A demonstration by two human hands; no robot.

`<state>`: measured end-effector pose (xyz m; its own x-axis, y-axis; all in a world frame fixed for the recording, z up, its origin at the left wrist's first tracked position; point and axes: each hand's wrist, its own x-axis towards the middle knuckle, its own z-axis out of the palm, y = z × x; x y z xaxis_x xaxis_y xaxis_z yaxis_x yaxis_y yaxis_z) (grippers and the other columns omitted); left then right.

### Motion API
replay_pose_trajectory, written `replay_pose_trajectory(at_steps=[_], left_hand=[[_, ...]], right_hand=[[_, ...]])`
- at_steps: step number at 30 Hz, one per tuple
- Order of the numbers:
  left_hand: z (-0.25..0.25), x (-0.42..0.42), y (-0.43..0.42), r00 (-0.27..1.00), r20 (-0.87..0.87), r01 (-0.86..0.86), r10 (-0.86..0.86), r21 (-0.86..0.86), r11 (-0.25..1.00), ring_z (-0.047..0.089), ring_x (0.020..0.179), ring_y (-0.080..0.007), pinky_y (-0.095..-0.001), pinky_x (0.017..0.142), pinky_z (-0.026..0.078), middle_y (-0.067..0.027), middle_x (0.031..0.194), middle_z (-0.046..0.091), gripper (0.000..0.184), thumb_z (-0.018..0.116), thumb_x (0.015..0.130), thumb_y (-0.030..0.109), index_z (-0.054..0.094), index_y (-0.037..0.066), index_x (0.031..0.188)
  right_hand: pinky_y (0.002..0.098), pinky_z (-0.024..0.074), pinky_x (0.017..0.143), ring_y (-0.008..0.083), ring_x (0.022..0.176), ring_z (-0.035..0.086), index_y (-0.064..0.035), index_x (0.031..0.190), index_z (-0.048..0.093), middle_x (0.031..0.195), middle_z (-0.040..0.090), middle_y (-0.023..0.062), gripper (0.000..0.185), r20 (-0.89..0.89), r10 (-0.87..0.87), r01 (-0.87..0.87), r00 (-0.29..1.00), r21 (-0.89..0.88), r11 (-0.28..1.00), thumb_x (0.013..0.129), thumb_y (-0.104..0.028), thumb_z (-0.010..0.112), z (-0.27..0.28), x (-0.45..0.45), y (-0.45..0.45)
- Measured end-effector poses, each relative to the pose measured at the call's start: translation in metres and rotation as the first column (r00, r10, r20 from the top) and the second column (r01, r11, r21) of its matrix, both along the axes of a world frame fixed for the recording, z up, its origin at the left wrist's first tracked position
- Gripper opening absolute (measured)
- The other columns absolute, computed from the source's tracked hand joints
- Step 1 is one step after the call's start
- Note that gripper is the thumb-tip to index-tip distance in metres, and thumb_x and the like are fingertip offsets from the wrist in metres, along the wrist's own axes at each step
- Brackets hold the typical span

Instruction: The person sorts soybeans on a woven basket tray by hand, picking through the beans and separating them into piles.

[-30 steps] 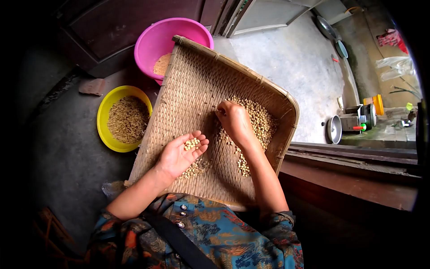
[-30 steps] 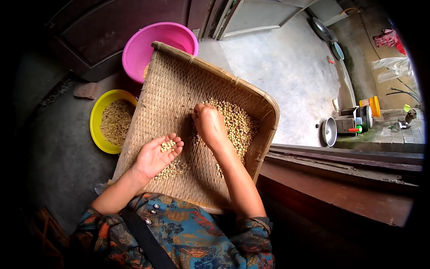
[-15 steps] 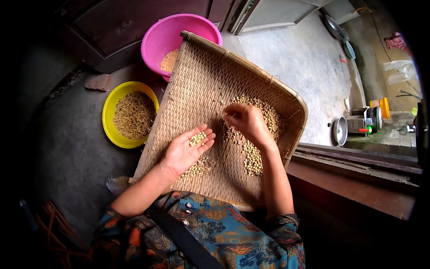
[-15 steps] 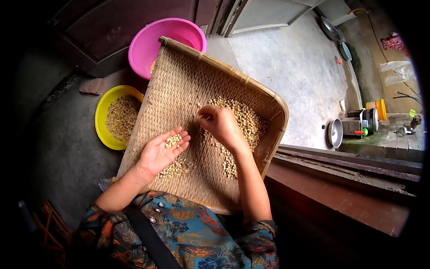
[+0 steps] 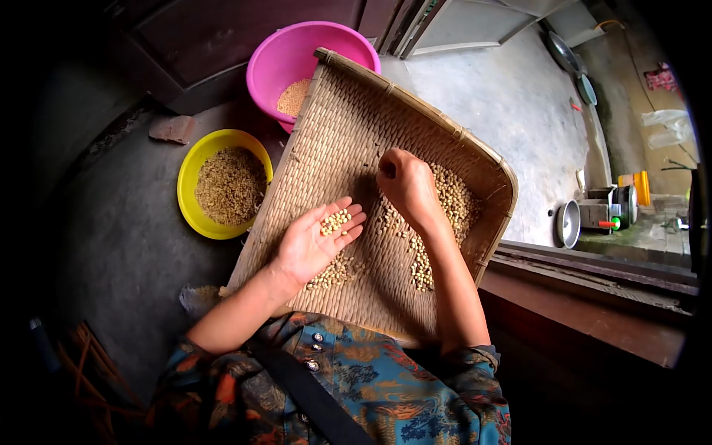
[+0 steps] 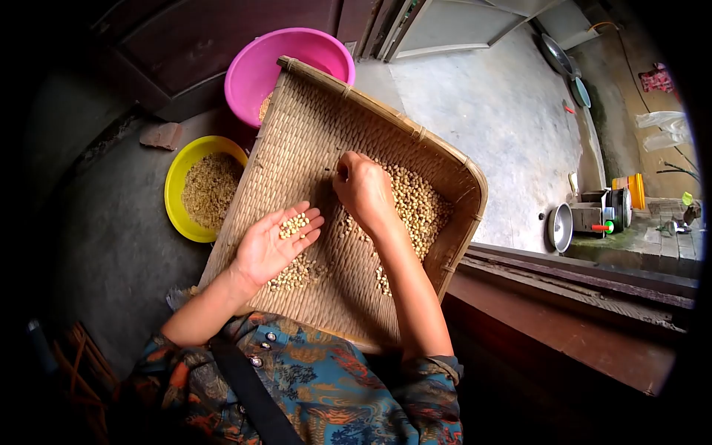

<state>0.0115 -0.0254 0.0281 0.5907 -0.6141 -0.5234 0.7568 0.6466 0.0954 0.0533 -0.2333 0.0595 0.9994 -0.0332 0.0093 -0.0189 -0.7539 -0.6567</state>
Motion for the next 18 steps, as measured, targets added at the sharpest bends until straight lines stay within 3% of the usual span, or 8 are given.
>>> replay_pose_trajectory(at_steps=[3,5,6,7,9,13,18], left_hand=[[-0.003,0.0,0.001,1.0,0.029,0.003,0.0,-0.099,0.995,0.05,0.127,-0.0335,-0.0462,0.112,0.039,-0.0211,0.131,0.054,0.044,0.04,0.103,0.023,0.043,-0.004,0.137],[-0.008,0.0,0.004,0.999,0.047,0.008,-0.002,-0.142,0.99,0.052,0.124,-0.0322,-0.0458,0.111,0.04,-0.0197,0.129,0.055,0.044,0.038,0.104,0.024,0.043,-0.004,0.137],[-0.004,0.001,0.003,0.999,0.054,0.013,-0.006,-0.127,0.992,0.052,0.124,-0.0321,-0.0458,0.111,0.04,-0.0195,0.129,0.055,0.043,0.037,0.104,0.024,0.043,-0.004,0.137],[0.001,0.002,0.002,0.998,0.063,0.015,-0.008,-0.112,0.994,0.052,0.124,-0.0321,-0.0457,0.111,0.04,-0.0193,0.129,0.055,0.043,0.037,0.104,0.024,0.044,-0.004,0.136],[0.008,0.001,0.001,0.999,0.033,-0.004,0.008,-0.122,0.992,0.047,0.129,-0.0337,-0.0467,0.114,0.036,-0.0214,0.134,0.052,0.043,0.036,0.105,0.025,0.045,-0.004,0.136],[0.013,0.002,0.001,0.998,0.053,-0.013,0.022,-0.172,0.985,0.039,0.137,-0.0363,-0.0485,0.117,0.03,-0.0239,0.14,0.047,0.043,0.037,0.104,0.024,0.044,-0.004,0.136],[0.025,0.003,0.0,0.997,0.081,0.0,0.016,-0.191,0.982,0.037,0.139,-0.0365,-0.0492,0.117,0.03,-0.0239,0.143,0.045,0.045,0.037,0.104,0.025,0.042,-0.004,0.138]], right_hand=[[0.0357,0.0568,0.071,0.025,0.082,0.071,0.0036,0.099,0.066,0.086,0.07,0.0167,0.017,-0.159,0.076,-0.02,0.984,0.329,0.944,0.084,-0.003,0.067,0.028,-0.022,0.012],[0.0348,0.0577,0.074,0.0246,0.084,0.071,0.0034,0.104,0.066,0.09,0.071,0.0159,0.018,-0.296,0.217,-0.031,0.93,0.527,0.849,0.088,-0.006,0.067,0.037,-0.036,0.018],[0.0345,0.0579,0.075,0.0235,0.085,0.071,0.0031,0.108,0.065,0.094,0.071,0.0164,0.023,-0.329,0.181,0.004,0.927,0.49,0.872,0.09,-0.011,0.068,0.058,-0.038,0.022],[0.0344,0.0578,0.075,0.0236,0.085,0.071,0.002,0.11,0.065,0.097,0.071,0.0162,0.024,-0.251,0.123,-0.017,0.96,0.385,0.923,0.092,-0.014,0.067,0.049,-0.043,0.018],[0.0336,0.0573,0.074,0.0231,0.084,0.071,0.0009,0.11,0.065,0.097,0.071,0.0156,0.023,-0.18,-0.001,0.066,0.984,0.357,0.932,0.092,-0.014,0.066,0.042,-0.054,0.01],[0.0332,0.0558,0.072,0.0218,0.08,0.069,0.0009,0.109,0.066,0.097,0.07,0.0155,0.022,-0.264,0.004,0.07,0.964,0.27,0.96,0.091,-0.013,0.067,0.045,-0.074,0.001],[0.0347,0.0525,0.065,0.0248,0.07,0.066,-0.0006,0.105,0.066,0.09,0.067,0.0157,0.018,-0.198,0.01,0.042,0.98,0.26,0.965,0.09,-0.011,0.067,0.041,-0.095,0.007]])
